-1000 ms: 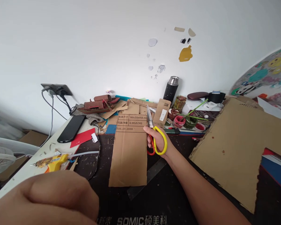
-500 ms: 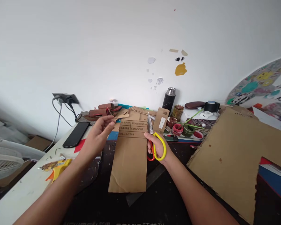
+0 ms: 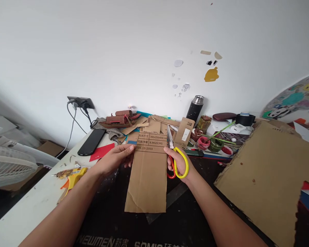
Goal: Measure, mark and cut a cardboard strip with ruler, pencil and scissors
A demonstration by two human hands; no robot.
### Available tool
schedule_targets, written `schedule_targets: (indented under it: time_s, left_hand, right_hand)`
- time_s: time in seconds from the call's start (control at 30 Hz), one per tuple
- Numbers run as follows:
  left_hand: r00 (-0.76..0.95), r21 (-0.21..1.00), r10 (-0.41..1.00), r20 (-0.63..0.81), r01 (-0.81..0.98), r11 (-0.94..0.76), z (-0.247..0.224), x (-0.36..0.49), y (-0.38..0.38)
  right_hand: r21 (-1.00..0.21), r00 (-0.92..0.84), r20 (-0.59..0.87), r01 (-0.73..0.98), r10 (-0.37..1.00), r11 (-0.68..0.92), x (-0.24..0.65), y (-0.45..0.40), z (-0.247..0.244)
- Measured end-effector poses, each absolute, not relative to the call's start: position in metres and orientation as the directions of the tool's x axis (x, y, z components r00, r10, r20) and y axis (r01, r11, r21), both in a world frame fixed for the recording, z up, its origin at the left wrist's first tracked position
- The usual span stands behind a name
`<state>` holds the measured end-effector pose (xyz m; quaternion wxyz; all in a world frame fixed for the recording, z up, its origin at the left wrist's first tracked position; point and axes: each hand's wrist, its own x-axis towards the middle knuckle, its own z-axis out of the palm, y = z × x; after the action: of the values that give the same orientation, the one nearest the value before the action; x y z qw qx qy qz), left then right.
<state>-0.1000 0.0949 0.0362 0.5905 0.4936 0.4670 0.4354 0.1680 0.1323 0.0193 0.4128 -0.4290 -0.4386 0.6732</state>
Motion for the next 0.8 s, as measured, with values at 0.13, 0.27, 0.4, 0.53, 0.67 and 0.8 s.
schedule_targets:
  time_s: [0.13, 0.27, 0.4, 0.53, 0.67, 0.8]
  left_hand:
    - [0.214, 0.980, 0.967, -0.139, -0.112, 0.166, 0.035, -0.096, 0.093]
    - [0.214, 0.971, 0.965, -0.153, -0.150, 0.187, 0.033, -0.090, 0.093]
    - [0.206, 0.968, 0.966, -0.158, -0.162, 0.193, 0.038, -0.089, 0.092]
    - [0.195, 0.962, 0.962, -0.191, -0.156, 0.223, 0.043, -0.090, 0.091]
    - [0.051, 0.956, 0.982, -0.180, -0.227, 0.187, 0.038, -0.103, 0.098]
    - [-0.246, 0.928, 0.965, -0.087, -0.371, -0.011, 0.036, -0.133, 0.113]
  right_hand:
    - [-0.936, -0.254, -0.232, -0.205, 0.939, -0.287, 0.168, 0.133, 0.019]
    - [-0.936, -0.230, -0.236, -0.208, 0.944, -0.285, 0.168, 0.134, 0.018]
    - [-0.935, -0.237, -0.231, -0.214, 0.944, -0.282, 0.167, 0.134, 0.016]
    - [-0.934, -0.251, -0.229, -0.214, 0.940, -0.285, 0.166, 0.133, 0.018]
    - [-0.936, -0.286, -0.213, -0.214, 0.934, -0.279, 0.166, 0.132, 0.019]
    - [-0.969, -0.354, -0.117, -0.162, 0.928, -0.184, 0.166, 0.125, 0.019]
